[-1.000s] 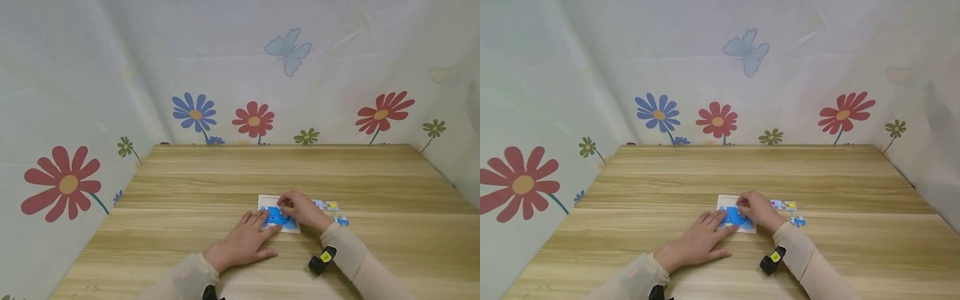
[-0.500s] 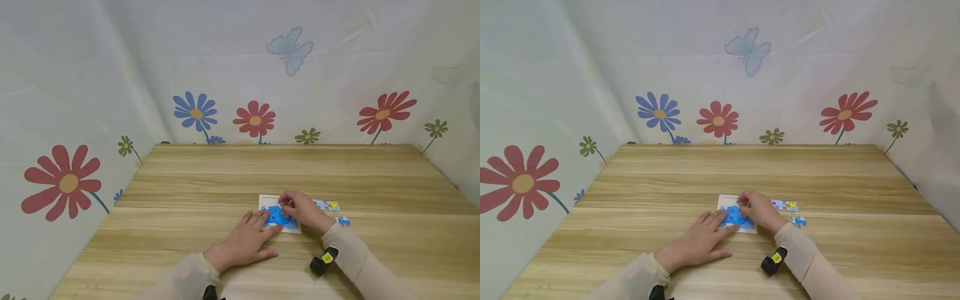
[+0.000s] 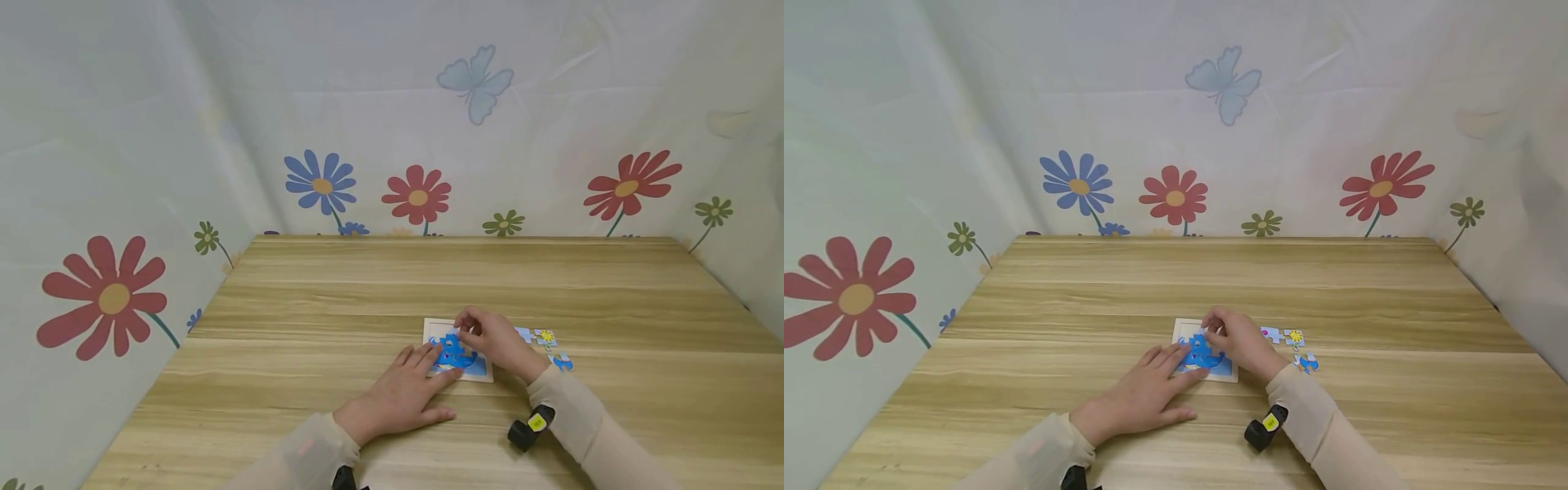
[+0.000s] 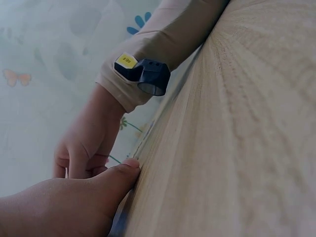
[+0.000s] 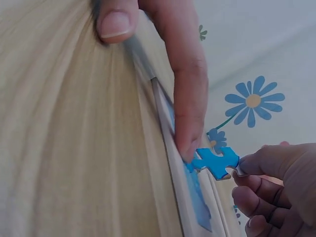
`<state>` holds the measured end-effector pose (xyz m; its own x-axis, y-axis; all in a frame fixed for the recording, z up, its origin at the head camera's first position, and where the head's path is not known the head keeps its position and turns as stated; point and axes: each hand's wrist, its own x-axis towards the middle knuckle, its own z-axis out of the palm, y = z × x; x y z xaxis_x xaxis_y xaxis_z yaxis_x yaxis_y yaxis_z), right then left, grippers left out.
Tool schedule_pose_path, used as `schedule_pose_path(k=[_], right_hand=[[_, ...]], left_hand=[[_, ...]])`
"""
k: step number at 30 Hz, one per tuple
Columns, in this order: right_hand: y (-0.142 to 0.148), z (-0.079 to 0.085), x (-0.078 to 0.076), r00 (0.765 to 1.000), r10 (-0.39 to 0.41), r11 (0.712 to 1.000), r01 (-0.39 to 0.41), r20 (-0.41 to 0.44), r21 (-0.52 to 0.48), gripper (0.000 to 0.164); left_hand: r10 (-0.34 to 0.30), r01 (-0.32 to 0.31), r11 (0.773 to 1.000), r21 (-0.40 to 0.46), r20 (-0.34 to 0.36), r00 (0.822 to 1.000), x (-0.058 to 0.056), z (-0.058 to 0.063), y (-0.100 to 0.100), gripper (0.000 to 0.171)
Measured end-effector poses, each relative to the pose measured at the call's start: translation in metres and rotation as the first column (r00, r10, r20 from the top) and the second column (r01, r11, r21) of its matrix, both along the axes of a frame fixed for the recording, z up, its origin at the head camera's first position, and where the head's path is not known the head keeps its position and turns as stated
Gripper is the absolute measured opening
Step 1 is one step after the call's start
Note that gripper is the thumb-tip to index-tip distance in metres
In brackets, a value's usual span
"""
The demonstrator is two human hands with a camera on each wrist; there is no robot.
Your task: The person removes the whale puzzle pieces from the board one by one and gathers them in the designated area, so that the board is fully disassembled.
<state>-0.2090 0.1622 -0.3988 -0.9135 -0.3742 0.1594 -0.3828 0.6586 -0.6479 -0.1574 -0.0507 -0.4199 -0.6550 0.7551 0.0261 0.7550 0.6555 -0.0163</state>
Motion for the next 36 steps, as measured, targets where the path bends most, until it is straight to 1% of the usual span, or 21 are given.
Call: schedule_pose_path(k=[3, 6, 12, 15, 18, 22, 26, 31, 36], right_hand=[[0.0, 0.004, 0.001, 1.0, 0.008, 1.0, -0.008, -0.018, -0.005, 0.008], [0.002, 0.01, 0.002, 1.0, 0.009, 1.0, -0.009, -0.017, -0.008, 0.007], [0.007, 0.024, 0.004, 1.0, 0.013, 1.0, -0.013, -0.008, -0.006, 0.008], [0.012, 0.032, 0.004, 1.0, 0.017, 1.0, -0.017, 0.005, -0.016, 0.01], [0.019, 0.039, 0.005, 1.0, 0.019, 0.999, -0.018, 0.02, -0.046, 0.01], [0.029, 0.045, 0.006, 1.0, 0.023, 0.998, -0.022, 0.009, -0.066, 0.009], [0.039, 0.051, 0.007, 1.0, 0.029, 0.999, -0.028, 0.003, -0.042, 0.009], [0.053, 0.054, 0.008, 0.999, 0.027, 1.0, -0.027, 0.044, -0.009, 0.006], [0.064, 0.055, 0.011, 0.997, 0.022, 1.0, -0.023, 0.068, 0.014, 0.006]], left_hand=[[-0.001, 0.001, 1.0, -0.003, -0.009, 1.0, 0.0, 0.001, 0.0, 0.063], [-0.001, 0.001, 1.0, 0.002, -0.011, 1.0, 0.001, 0.001, -0.001, 0.062], [0.001, -0.001, 1.0, 0.021, -0.01, 1.0, 0.001, -0.001, 0.0, 0.063], [-0.001, 0.001, 1.0, 0.025, -0.007, 1.0, 0.001, -0.002, -0.001, 0.063], [-0.007, 0.007, 1.0, 0.028, -0.006, 1.0, 0.001, -0.002, -0.001, 0.063], [-0.008, 0.008, 1.0, 0.027, 0.0, 1.0, 0.0, -0.002, 0.0, 0.063], [0.0, 0.0, 1.0, 0.02, 0.007, 1.0, -0.001, -0.001, 0.0, 0.064], [0.002, -0.002, 1.0, 0.016, 0.016, 1.0, 0.0, -0.001, 0.0, 0.063], [-0.007, 0.007, 1.0, 0.021, 0.001, 1.0, 0.0, -0.001, 0.0, 0.062]])
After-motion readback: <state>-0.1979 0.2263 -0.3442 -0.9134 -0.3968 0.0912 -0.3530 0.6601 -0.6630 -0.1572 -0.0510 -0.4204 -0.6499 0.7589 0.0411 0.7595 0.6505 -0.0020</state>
